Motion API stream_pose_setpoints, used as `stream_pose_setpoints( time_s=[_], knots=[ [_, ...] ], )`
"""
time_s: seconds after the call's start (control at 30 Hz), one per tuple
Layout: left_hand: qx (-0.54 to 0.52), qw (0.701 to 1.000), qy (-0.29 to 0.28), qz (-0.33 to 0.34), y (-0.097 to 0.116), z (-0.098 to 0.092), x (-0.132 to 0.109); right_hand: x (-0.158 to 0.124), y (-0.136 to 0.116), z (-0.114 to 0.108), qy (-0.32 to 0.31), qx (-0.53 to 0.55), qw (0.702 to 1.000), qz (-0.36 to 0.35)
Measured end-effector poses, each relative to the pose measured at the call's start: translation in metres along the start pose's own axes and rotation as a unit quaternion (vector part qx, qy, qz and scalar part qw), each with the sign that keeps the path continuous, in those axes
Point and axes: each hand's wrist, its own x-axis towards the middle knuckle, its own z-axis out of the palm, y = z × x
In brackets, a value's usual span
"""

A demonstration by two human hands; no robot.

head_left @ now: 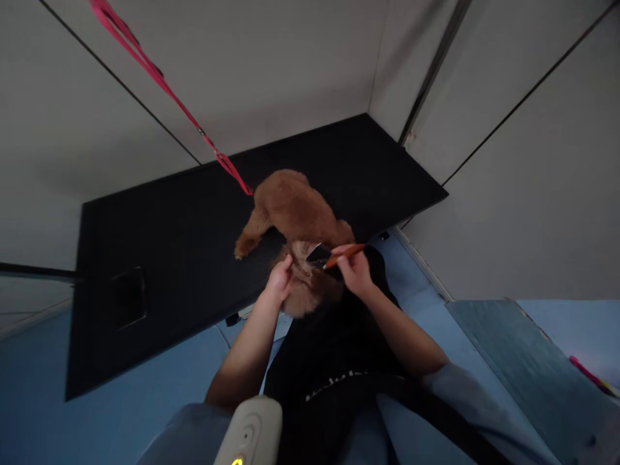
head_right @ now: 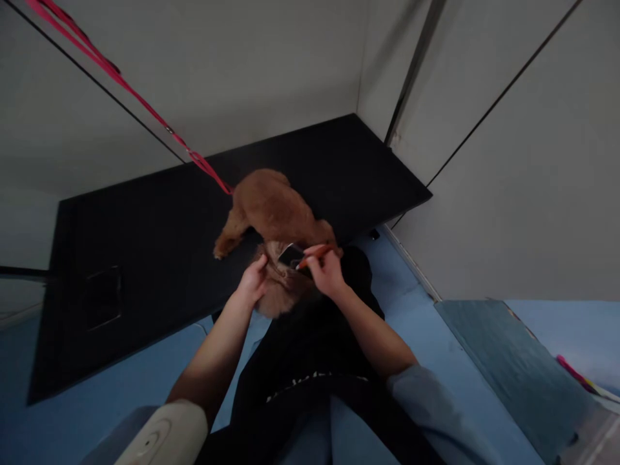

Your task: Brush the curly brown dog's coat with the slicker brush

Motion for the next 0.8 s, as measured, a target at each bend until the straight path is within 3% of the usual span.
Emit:
stream_pose_setpoints(
  time_s=[0.07,0.1,0.2,0.23,0.33,0.37,0.43,0.5,0.57,0.63,0.7,0.8],
  knots=[
    [0.009,0.999,0.018,0.038,-0.002,0.002,0.000,-0.003,-0.001,0.003,-0.109,0.007,0.994,0.008],
    [0.009,0.998,0.025,0.059,-0.003,0.003,0.000,-0.004,-0.001,0.005,-0.110,0.010,0.994,0.023],
    [0.009,0.995,0.040,0.092,-0.004,0.009,-0.003,-0.008,-0.002,0.009,0.036,0.016,0.998,0.051],
    [0.013,0.994,0.046,0.094,-0.004,0.011,-0.004,-0.011,-0.002,0.010,0.040,0.016,0.998,0.045],
    [0.046,0.990,0.061,0.118,-0.008,0.011,-0.007,-0.018,0.004,0.013,-0.095,0.014,0.995,0.029],
    [0.072,0.984,0.072,0.149,-0.011,0.010,-0.009,-0.017,0.007,0.013,-0.112,0.017,0.993,0.040],
    [0.169,0.946,0.106,0.254,-0.024,0.008,-0.013,-0.006,0.012,0.010,-0.063,0.025,0.996,0.066],
    [0.327,0.866,0.137,0.353,-0.040,0.007,-0.016,0.013,0.013,0.004,0.021,0.024,0.998,0.057],
    [0.481,0.783,0.138,0.369,-0.056,0.008,-0.018,0.031,0.007,-0.003,0.076,0.011,0.997,0.013],
    [0.574,0.725,0.154,0.348,-0.067,0.009,-0.016,0.042,-0.003,-0.011,0.128,-0.005,0.991,-0.027],
    [0.611,0.697,0.170,0.335,-0.073,0.008,-0.012,0.040,-0.011,-0.015,0.141,-0.009,0.989,-0.045],
    [0.602,0.704,0.167,0.339,-0.074,-0.001,-0.008,0.023,-0.012,-0.019,-0.001,-0.009,1.000,-0.025]
  ],
)
